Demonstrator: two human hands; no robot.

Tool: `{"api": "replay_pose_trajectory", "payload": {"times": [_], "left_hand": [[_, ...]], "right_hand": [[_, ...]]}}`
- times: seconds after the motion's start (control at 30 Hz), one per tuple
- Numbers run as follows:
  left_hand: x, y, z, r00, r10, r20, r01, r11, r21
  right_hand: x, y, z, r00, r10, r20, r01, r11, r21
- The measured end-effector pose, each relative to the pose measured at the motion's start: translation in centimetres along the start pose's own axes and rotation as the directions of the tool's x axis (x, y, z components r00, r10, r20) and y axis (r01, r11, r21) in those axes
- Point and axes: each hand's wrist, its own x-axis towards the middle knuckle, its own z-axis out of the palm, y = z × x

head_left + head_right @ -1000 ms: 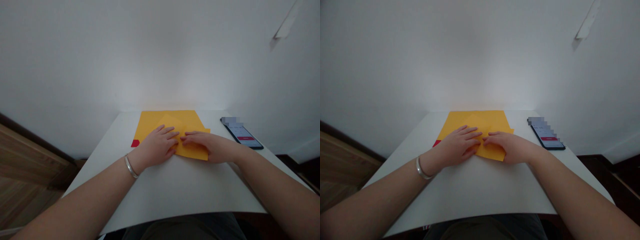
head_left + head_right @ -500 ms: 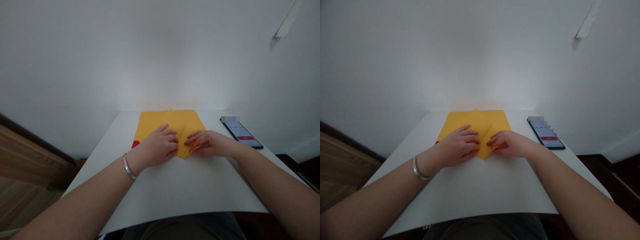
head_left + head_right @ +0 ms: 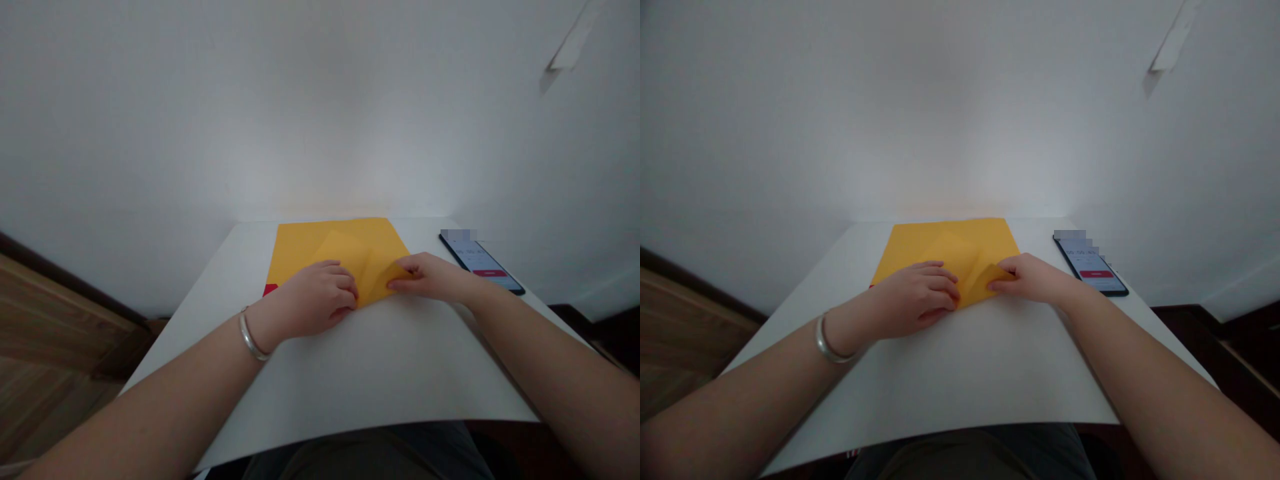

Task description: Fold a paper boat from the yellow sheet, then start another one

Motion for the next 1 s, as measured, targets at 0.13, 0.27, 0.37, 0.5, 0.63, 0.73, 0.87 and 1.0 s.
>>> {"api": "replay_pose_trajectory", "payload": {"times": [0.13, 0.27, 0.37, 0.5, 0.63, 0.73, 0.87, 1.0], "left_hand": [[-0.1, -0.1, -0.4, 0.996, -0.053, 0.074, 0.058, 0.997, -0.057], [-0.3, 0.0, -0.4, 0.988, -0.124, 0.095, 0.135, 0.984, -0.114], [-0.3, -0.1, -0.2, 0.983, -0.161, 0.09, 0.172, 0.975, -0.141], [-0.1, 0.0, 0.3, 0.971, -0.231, 0.065, 0.239, 0.96, -0.148], [0.4, 0.4, 0.9, 0.947, -0.321, -0.014, 0.318, 0.943, -0.098], [0.5, 0.7, 1.2, 0.924, -0.377, -0.065, 0.371, 0.924, -0.087], [0.3, 0.7, 1.5, 0.936, -0.345, -0.075, 0.336, 0.935, -0.111], [0.3, 0.4, 1.6, 0.946, -0.322, -0.041, 0.315, 0.941, -0.128]], "right_hand": [[0.2, 0.0, 0.3, 0.999, 0.037, 0.013, -0.037, 0.999, -0.022], [0.4, -0.4, 0.4, 0.997, 0.057, -0.046, -0.062, 0.993, -0.105], [0.5, -0.8, 0.5, 0.996, 0.074, -0.059, -0.081, 0.989, -0.126], [0.8, -1.0, 0.8, 0.993, 0.092, -0.069, -0.102, 0.982, -0.158], [1.1, -1.0, 1.2, 0.992, 0.087, -0.087, -0.1, 0.982, -0.162], [1.3, -1.0, 1.5, 0.991, 0.088, -0.099, -0.105, 0.978, -0.178], [1.5, -1.2, 1.8, 0.988, 0.09, -0.128, -0.114, 0.975, -0.192], [1.7, -1.2, 2.1, 0.978, 0.138, -0.157, -0.164, 0.973, -0.162]]}}
